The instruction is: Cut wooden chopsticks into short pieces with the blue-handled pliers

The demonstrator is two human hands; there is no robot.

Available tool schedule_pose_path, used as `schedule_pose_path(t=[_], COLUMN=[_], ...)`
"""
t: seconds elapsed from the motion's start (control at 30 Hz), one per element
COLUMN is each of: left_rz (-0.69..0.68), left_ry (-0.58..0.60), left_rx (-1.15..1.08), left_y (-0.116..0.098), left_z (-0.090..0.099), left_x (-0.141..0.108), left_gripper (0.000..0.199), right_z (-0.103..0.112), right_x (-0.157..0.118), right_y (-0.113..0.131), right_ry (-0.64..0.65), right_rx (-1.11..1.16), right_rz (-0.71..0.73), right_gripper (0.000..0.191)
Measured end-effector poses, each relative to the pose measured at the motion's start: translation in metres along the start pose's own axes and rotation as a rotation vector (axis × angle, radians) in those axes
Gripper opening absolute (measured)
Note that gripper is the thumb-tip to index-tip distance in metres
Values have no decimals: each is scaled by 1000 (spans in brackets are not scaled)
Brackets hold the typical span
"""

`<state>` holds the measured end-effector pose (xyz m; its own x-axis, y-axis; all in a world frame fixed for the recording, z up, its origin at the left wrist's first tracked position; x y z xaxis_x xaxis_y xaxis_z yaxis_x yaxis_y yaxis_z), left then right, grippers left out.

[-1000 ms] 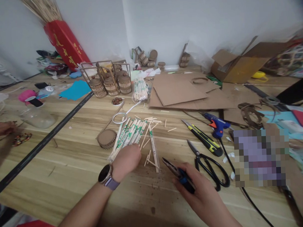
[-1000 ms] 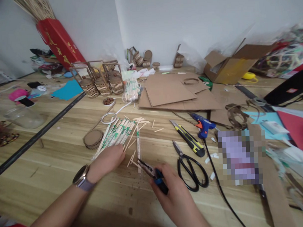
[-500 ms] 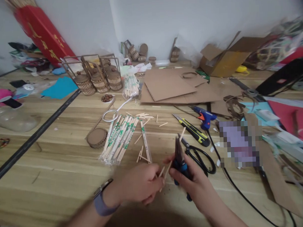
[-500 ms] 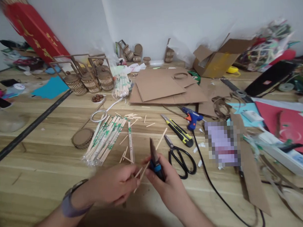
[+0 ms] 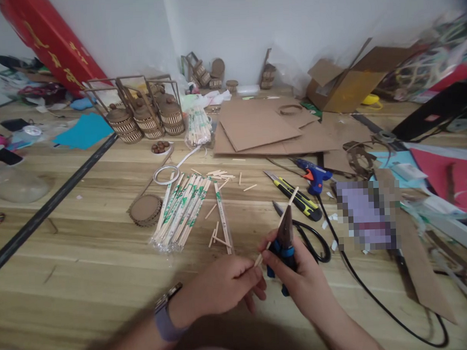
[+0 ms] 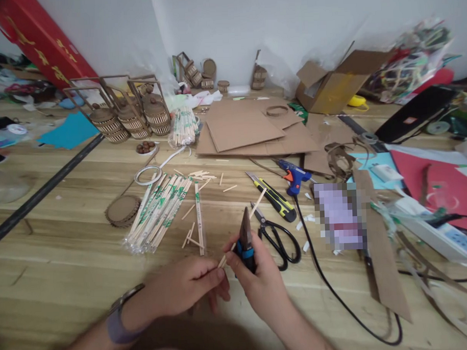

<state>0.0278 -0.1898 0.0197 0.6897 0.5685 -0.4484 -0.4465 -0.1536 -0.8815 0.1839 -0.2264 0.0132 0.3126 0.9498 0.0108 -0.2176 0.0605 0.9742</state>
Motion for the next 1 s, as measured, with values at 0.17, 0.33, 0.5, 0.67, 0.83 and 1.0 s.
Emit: schedule_pose_path(t=[0.17, 0.33, 0.5, 0.67, 0.83, 1.0], left_rz=[24, 101, 102, 38, 25, -44], left_ry=[-44, -232, -276, -263, -281, -268], left_rx=[-289, -547, -610, -616, -647, -549], left_y=[7, 13, 16, 14, 14, 9], left_z=[2, 4, -2, -8, -10, -7], left_x=[8, 14, 16, 16, 15, 11], left_gripper=[51, 43, 44, 46, 46, 47], right_z=[-3, -6, -13, -14, -16, -9], right_x=[0, 0, -3, -3, -5, -6], right_y=[2, 3, 1, 2, 3, 0], right_ry=[12, -57, -10, -22, 2, 107], right_rx=[-5, -188, -322, -365, -328, -196], right_rz=[47, 279, 417, 456, 385, 7], right_gripper=[22, 25, 32, 29, 22, 26])
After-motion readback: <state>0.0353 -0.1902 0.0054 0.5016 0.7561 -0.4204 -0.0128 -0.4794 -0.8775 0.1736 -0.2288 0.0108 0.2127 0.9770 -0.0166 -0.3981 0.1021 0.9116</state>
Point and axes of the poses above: each hand's wrist, its own x-axis towards the middle knuckle, its own z-axis out of the back of the hand, y = z × x, the point moved 3 cm from there along x, towards the middle knuckle, and after that the axes turned 7 degrees about -y, right-handed, at the moved point
